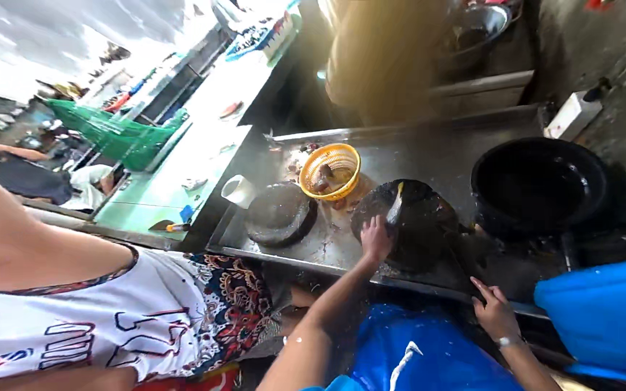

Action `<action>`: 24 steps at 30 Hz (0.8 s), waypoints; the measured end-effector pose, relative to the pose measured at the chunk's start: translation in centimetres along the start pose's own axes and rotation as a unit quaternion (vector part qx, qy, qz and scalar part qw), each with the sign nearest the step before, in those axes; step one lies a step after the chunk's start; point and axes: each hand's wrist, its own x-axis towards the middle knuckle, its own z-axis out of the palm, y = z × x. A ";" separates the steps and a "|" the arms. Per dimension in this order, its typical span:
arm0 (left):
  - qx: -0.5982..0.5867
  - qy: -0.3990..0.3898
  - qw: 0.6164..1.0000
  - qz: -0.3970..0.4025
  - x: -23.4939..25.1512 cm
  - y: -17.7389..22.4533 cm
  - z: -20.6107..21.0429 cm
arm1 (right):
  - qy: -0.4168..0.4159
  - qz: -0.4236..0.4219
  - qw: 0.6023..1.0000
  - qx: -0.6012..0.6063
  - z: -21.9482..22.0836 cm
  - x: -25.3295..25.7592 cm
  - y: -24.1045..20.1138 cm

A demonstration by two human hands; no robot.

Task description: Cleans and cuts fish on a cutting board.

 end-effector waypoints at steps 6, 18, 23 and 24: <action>0.110 -0.041 0.990 0.076 1.0 -1.1 4.8 | 0.023 0.033 0.996 0.073 0.0 -2.7 1.1; -0.070 -0.050 0.990 0.116 12.7 9.4 5.1 | -0.004 0.110 0.984 0.143 -2.4 -4.1 -4.0; -0.151 0.038 0.976 0.149 17.5 9.4 -1.6 | -0.215 0.191 0.954 0.079 -2.8 1.0 -6.5; -0.128 0.011 0.979 0.161 17.9 7.8 -3.0 | -0.236 0.196 0.951 0.047 -3.6 1.7 -7.3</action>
